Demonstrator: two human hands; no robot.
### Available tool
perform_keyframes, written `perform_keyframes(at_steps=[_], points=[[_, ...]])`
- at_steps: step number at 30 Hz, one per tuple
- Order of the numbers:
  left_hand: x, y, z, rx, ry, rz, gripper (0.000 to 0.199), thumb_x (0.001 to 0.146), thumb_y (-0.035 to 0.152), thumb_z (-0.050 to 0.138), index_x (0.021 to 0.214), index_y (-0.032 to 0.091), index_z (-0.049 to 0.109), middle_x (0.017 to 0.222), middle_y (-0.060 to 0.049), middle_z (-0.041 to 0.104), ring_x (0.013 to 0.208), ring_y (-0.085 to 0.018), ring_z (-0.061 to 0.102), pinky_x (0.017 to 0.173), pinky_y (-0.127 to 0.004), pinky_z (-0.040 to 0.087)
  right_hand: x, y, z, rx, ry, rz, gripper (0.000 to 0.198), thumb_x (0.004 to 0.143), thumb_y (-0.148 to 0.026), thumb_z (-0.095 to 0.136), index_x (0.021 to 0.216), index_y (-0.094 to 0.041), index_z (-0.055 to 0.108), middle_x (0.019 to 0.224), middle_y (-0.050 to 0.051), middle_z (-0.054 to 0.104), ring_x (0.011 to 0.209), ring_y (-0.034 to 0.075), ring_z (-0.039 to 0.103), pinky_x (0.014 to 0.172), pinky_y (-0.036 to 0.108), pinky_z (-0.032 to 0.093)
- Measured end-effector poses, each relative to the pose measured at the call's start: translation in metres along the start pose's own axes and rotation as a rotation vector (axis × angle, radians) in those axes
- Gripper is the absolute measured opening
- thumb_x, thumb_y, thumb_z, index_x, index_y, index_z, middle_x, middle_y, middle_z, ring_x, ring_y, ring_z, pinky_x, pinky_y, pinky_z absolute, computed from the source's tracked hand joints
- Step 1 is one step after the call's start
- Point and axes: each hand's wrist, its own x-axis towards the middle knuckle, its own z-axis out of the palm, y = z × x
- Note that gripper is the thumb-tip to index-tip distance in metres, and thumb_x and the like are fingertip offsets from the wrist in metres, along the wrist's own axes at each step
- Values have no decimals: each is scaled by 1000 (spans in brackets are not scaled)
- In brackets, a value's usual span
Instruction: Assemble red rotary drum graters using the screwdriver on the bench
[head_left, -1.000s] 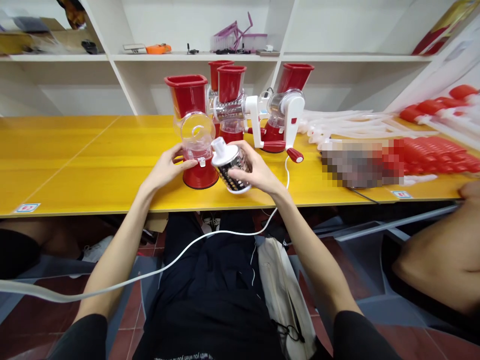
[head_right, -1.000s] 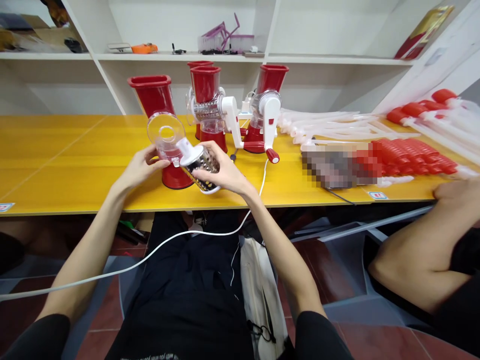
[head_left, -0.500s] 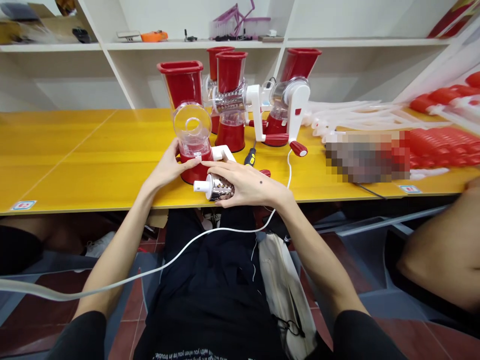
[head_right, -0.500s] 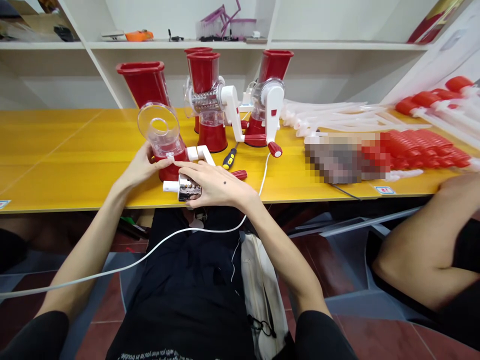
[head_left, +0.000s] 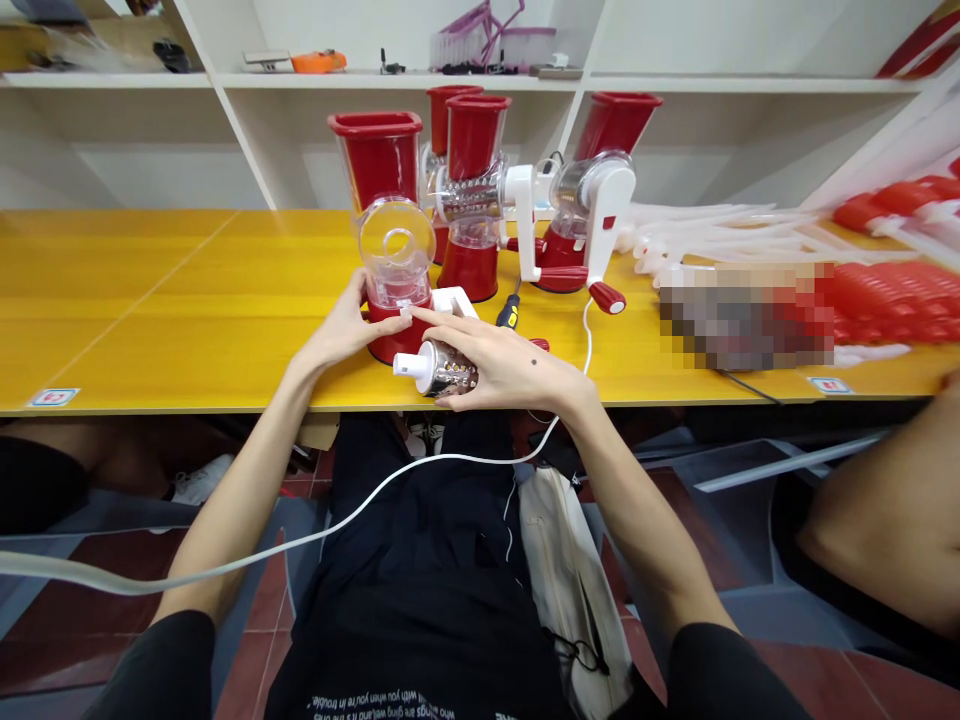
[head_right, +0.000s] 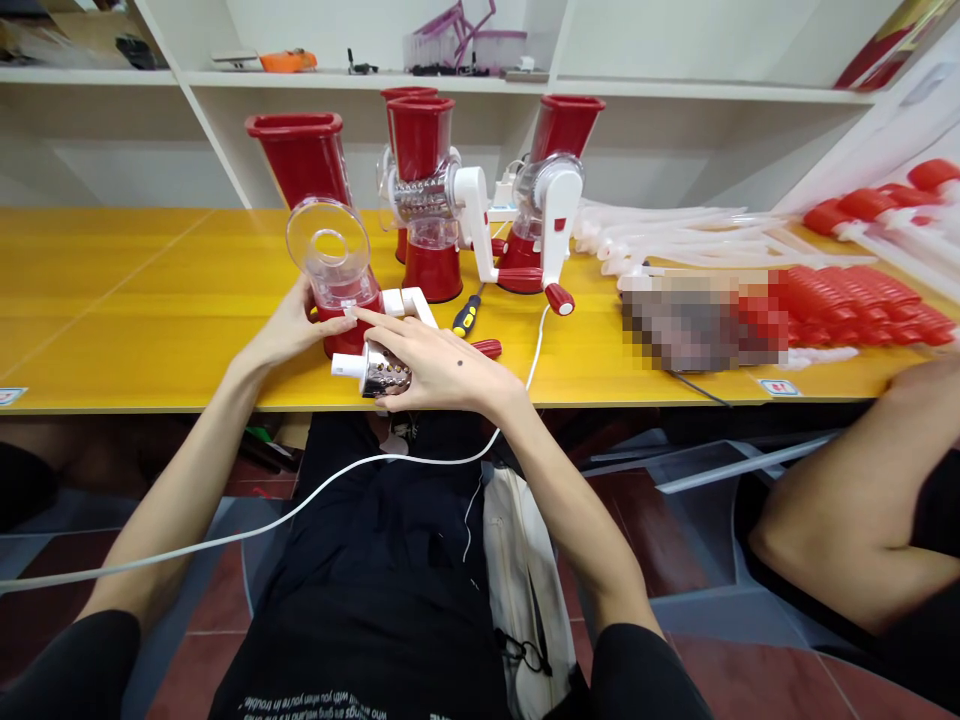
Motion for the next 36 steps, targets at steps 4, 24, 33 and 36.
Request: perform_keyframes(at_steps=[4, 24, 33, 36], points=[[0, 2, -5, -39, -51, -1, 80, 66, 47, 92, 131, 20, 56, 146, -16, 63, 133, -36, 64, 117, -52, 49, -1, 4, -1, 15, 18, 11, 63, 78, -36, 78, 136, -20, 60, 172, 7, 32, 155, 31, 45, 131, 55, 44], [-53, 91, -28, 391, -101, -44, 62, 91, 68, 65, 133, 21, 63, 125, -15, 74, 111, -37, 73, 101, -53, 58, 22, -17, 22, 1218, 553, 275, 81, 56, -68, 88, 112, -23, 50, 105, 1, 68, 93, 11, 65, 89, 26, 61], [-61, 118, 7, 67, -19, 96, 75, 70, 47, 94, 130, 25, 56, 131, -9, 63, 127, -39, 64, 108, -52, 55, 19, -36, 30, 1119, 786, 202, 93, 71, -80, 70, 138, -29, 29, 139, 9, 61, 124, 18, 67, 120, 42, 57], [-42, 98, -9, -113, 67, 192, 72, 65, 57, 95, 120, 22, 62, 118, -8, 67, 112, -32, 69, 95, -45, 60, 25, -24, 22, 926, 865, 158, 91, 76, -94, 46, 137, -26, 36, 148, 12, 53, 137, 20, 60, 131, 44, 47]])
